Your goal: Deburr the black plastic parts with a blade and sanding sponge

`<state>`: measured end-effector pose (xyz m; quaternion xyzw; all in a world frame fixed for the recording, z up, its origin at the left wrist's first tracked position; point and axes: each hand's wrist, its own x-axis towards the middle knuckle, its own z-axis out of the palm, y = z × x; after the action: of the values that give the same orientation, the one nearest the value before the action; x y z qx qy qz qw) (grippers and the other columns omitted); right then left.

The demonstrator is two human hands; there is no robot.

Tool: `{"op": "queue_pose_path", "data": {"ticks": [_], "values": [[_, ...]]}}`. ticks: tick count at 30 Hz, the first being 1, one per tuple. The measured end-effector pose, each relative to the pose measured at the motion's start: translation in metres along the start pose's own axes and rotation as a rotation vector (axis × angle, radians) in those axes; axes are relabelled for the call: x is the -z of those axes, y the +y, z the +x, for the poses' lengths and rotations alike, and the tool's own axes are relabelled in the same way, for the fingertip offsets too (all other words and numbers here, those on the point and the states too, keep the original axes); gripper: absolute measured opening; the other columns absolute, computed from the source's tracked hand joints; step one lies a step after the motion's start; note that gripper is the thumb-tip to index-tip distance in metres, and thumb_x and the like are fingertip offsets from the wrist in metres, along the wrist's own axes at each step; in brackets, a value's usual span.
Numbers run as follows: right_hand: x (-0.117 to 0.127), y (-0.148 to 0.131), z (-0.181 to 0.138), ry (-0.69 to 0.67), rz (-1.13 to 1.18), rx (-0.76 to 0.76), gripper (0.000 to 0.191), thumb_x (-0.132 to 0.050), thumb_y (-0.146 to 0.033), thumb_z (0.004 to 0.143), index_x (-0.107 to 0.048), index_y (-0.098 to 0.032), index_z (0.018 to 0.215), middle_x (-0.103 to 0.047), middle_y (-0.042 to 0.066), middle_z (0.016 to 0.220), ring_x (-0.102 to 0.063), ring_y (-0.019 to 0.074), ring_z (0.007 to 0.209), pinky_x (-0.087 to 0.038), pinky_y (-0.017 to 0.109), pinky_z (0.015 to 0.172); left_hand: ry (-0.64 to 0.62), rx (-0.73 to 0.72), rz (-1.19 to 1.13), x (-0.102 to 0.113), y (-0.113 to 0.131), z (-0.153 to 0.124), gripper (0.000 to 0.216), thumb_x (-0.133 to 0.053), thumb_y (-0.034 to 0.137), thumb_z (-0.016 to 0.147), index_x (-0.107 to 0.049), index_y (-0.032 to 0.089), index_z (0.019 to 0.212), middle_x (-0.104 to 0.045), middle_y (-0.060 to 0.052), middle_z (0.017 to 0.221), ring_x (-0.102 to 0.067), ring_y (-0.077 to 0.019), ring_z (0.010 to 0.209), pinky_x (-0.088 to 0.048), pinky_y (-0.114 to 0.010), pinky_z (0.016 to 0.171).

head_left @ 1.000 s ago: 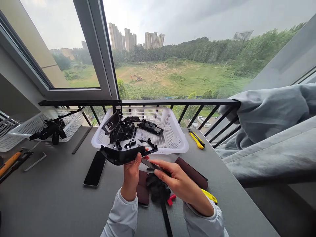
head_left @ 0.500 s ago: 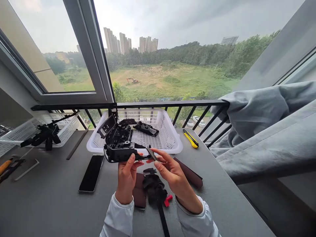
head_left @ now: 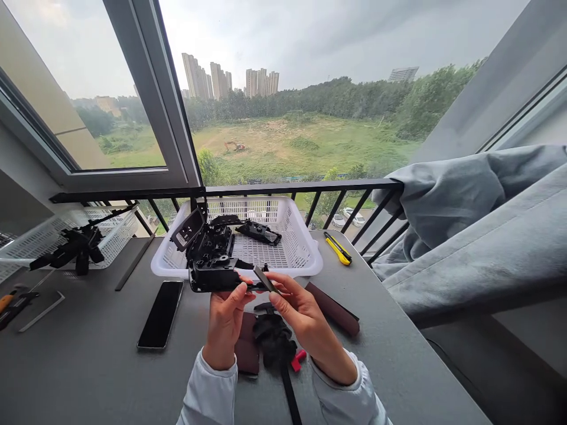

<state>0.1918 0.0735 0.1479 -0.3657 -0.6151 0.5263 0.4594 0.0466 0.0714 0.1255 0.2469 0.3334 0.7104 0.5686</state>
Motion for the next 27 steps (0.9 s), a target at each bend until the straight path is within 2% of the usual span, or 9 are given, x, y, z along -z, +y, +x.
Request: {"op": "queue_pose_path", "data": {"ticks": [10, 14, 20, 23, 27], "values": [[-0.0047, 0.0049, -0.0012, -0.002, -0.153, 0.047, 0.031, -0.051, -0.032, 0.093, -0.060, -0.025, 0.122, -0.071, 0.002, 0.094, -0.064, 0.0192, 0.089, -0.050, 0.028, 0.078, 0.106, 0.045, 0.003, -0.0023, 0.0039, 0.0027, 0.027, -0.088, 0.022, 0.055, -0.073, 0.016, 0.076, -0.074, -0.001, 0.072, -0.070, -0.0137, 0.061, -0.057, -0.017, 0.052], [-0.0069, 0.0032, -0.0004, 0.010, -0.211, 0.077, 0.030, -0.050, -0.030, 0.093, -0.061, -0.025, 0.121, -0.071, 0.002, 0.098, -0.064, 0.0194, 0.092, -0.050, 0.028, 0.079, 0.100, 0.031, 0.004, -0.0035, 0.0037, 0.0018, 0.026, -0.087, 0.021, 0.057, -0.073, 0.018, 0.079, -0.074, 0.000, 0.077, -0.071, -0.0145, 0.067, -0.058, -0.019, 0.056], [-0.0069, 0.0031, 0.0007, 0.005, -0.269, 0.044, 0.031, -0.050, -0.029, 0.092, -0.062, -0.023, 0.120, -0.071, 0.002, 0.090, -0.065, 0.0203, 0.090, -0.052, 0.030, 0.080, 0.070, 0.016, 0.058, -0.0031, 0.0018, 0.0028, 0.022, -0.085, 0.027, 0.060, -0.073, 0.017, 0.075, -0.075, -0.002, 0.074, -0.072, -0.0171, 0.068, -0.058, -0.021, 0.056], [-0.0060, 0.0047, 0.0016, -0.001, -0.268, 0.064, 0.033, -0.050, -0.028, 0.092, -0.062, -0.024, 0.123, -0.073, 0.002, 0.095, -0.066, 0.0205, 0.093, -0.052, 0.031, 0.084, 0.062, -0.003, 0.064, -0.0033, 0.0006, 0.0029, 0.023, -0.085, 0.030, 0.061, -0.073, 0.018, 0.076, -0.075, -0.001, 0.074, -0.072, -0.0163, 0.067, -0.058, -0.021, 0.057], [-0.0055, 0.0066, 0.0026, 0.068, -0.274, 0.085, 0.035, -0.050, -0.028, 0.093, -0.061, -0.024, 0.126, -0.071, 0.006, 0.116, -0.065, 0.0226, 0.105, -0.051, 0.036, 0.093, 0.025, -0.051, 0.098, -0.0021, -0.0025, 0.0018, 0.023, -0.082, 0.034, 0.066, -0.073, 0.019, 0.081, -0.075, -0.002, 0.083, -0.073, -0.0183, 0.078, -0.060, -0.025, 0.068]]}}
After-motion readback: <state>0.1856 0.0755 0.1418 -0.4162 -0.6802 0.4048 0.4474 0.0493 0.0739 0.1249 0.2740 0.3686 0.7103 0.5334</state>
